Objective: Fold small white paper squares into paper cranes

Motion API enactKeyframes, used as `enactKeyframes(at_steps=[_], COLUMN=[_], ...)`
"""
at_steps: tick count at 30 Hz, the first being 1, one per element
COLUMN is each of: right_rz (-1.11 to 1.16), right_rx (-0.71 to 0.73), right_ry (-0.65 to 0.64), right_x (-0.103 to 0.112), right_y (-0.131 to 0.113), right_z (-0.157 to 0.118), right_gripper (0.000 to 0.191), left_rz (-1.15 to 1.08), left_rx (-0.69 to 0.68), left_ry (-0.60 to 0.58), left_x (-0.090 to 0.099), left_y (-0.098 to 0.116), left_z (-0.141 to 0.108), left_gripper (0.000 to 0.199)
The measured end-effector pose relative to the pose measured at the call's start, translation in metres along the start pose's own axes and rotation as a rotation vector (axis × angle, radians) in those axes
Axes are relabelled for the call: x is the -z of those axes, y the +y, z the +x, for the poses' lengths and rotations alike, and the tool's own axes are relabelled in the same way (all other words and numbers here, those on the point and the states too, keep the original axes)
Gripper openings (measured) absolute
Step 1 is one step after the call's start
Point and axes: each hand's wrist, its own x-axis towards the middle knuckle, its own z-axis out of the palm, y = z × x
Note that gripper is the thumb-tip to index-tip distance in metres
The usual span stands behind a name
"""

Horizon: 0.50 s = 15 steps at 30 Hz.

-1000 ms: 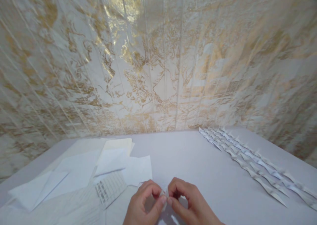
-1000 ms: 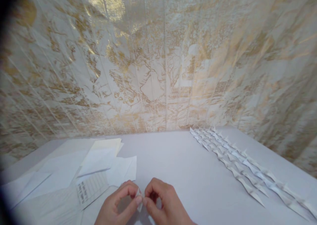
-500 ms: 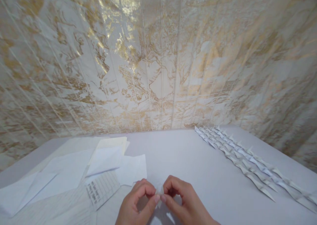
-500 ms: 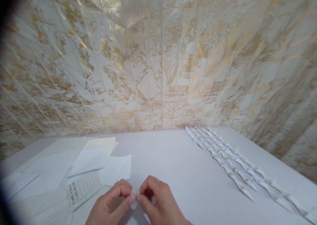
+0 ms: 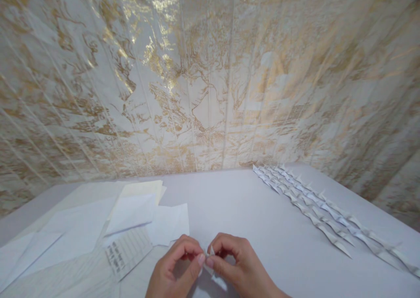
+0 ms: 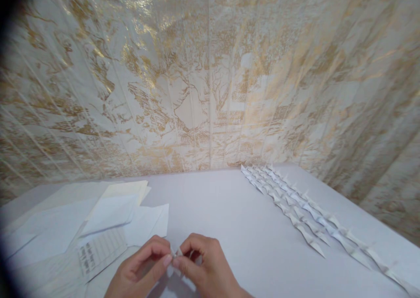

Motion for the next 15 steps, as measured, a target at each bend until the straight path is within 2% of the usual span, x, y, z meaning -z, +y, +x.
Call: enactKeyframes(at_steps=[7,15], right_rz=[0.116,0.308], right_rx=[-0.024,-0.096], right_ry=[0.056,0.059], right_x=[-0.0010,-0.0045], right_y=[0.0013,0.0030], right_z=[-0.0005,0.0011], right_gripper=[0.043,0.052], left_rz=[-0.071,-0.068], left_rx=[0.047,0.027], left_ry=[0.036,0.066], left_x=[-0.0042,-0.0055], left_y=[-0.0058,-0.0049], left_z=[-0.0022,-0.0030], left_gripper=[0.041,0.041])
